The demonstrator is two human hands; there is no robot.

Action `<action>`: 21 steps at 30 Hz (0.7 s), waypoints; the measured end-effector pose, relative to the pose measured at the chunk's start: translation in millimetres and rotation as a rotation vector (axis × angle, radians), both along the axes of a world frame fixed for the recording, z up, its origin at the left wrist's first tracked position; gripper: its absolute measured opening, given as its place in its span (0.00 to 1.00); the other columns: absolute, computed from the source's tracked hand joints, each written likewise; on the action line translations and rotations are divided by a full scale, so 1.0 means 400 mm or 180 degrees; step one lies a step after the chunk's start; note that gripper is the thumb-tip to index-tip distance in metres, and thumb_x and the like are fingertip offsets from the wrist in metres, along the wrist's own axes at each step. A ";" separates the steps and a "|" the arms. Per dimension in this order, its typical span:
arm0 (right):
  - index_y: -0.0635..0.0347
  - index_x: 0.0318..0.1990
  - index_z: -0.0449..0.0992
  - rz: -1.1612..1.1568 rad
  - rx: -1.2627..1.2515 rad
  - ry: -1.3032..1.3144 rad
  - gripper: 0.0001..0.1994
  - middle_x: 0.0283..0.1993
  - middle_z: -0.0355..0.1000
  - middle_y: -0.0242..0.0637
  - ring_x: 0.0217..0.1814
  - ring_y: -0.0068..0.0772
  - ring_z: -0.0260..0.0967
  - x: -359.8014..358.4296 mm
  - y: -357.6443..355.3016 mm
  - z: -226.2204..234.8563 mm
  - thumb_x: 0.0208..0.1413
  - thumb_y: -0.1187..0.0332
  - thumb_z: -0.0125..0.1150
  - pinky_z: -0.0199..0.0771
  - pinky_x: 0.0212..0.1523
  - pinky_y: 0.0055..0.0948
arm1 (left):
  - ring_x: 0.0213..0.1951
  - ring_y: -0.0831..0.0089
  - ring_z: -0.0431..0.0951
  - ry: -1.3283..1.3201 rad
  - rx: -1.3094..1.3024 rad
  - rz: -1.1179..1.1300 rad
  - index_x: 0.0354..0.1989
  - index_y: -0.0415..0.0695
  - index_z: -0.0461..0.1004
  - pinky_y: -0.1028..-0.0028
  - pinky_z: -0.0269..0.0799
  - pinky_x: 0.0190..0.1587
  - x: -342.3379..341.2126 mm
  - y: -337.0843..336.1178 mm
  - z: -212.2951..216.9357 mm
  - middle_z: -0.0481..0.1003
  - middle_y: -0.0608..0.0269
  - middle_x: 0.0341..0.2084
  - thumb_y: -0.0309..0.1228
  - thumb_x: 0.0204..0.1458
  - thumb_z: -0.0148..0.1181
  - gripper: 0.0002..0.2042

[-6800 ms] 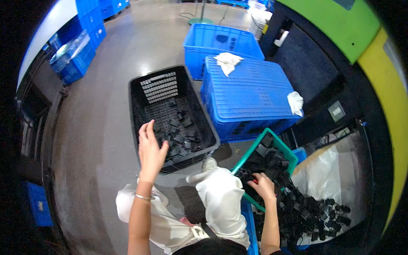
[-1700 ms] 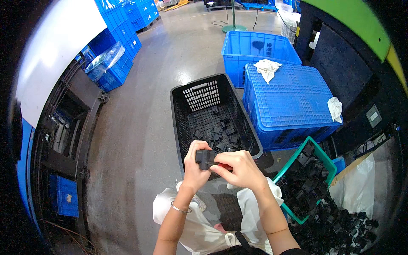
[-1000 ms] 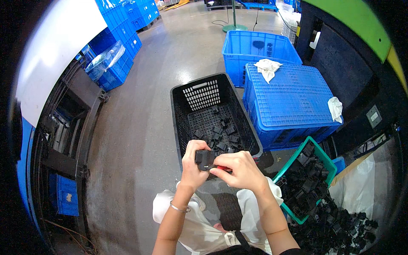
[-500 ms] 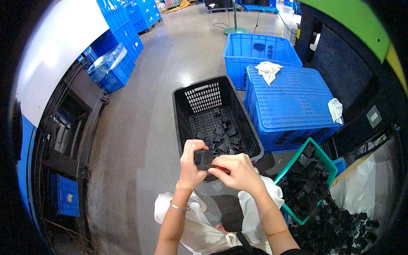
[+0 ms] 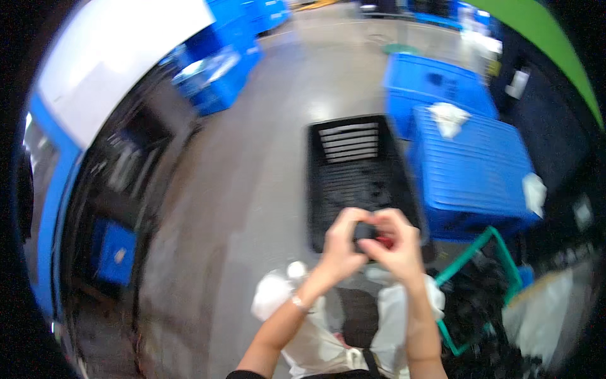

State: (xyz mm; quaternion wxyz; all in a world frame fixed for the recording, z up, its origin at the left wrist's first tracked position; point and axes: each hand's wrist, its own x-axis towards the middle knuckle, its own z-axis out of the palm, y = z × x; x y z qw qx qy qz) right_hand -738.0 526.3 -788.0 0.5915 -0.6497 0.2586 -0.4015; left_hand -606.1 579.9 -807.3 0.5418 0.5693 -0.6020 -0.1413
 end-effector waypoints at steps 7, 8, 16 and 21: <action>0.59 0.44 0.67 -0.0384 0.0085 -0.0027 0.07 0.24 0.57 0.20 0.18 0.06 0.45 -0.072 -0.062 -0.102 0.59 0.71 0.53 0.38 0.16 0.14 | 0.45 0.48 0.65 0.0429 -0.0115 -0.0292 0.40 0.35 0.64 0.59 0.63 0.50 -0.076 -0.056 -0.037 0.64 0.47 0.38 0.19 0.34 0.58 0.20; 0.59 0.46 0.67 -0.0230 0.0129 -0.0045 0.09 0.26 0.58 0.21 0.18 0.06 0.45 -0.052 -0.059 -0.110 0.58 0.71 0.53 0.37 0.16 0.14 | 0.46 0.48 0.65 0.0351 -0.0131 -0.0148 0.41 0.35 0.63 0.59 0.63 0.50 -0.059 -0.048 -0.040 0.64 0.48 0.39 0.19 0.35 0.58 0.20; 0.65 0.58 0.67 -0.0516 -0.0360 0.0400 0.30 0.44 0.67 0.31 0.46 0.22 0.64 -0.029 -0.039 -0.063 0.41 0.75 0.62 0.64 0.51 0.22 | 0.52 0.46 0.62 -0.0488 -0.0254 0.0475 0.50 0.36 0.62 0.55 0.60 0.54 -0.065 -0.042 -0.041 0.63 0.44 0.48 0.26 0.37 0.61 0.27; 0.63 0.54 0.66 -0.0080 0.0873 -0.0871 0.27 0.39 0.72 0.33 0.17 0.11 0.53 -0.023 -0.018 -0.023 0.43 0.68 0.60 0.51 0.16 0.13 | 0.45 0.55 0.71 -0.0484 -0.0678 0.0207 0.46 0.40 0.71 0.62 0.68 0.49 0.018 0.020 0.052 0.72 0.52 0.41 0.30 0.37 0.67 0.24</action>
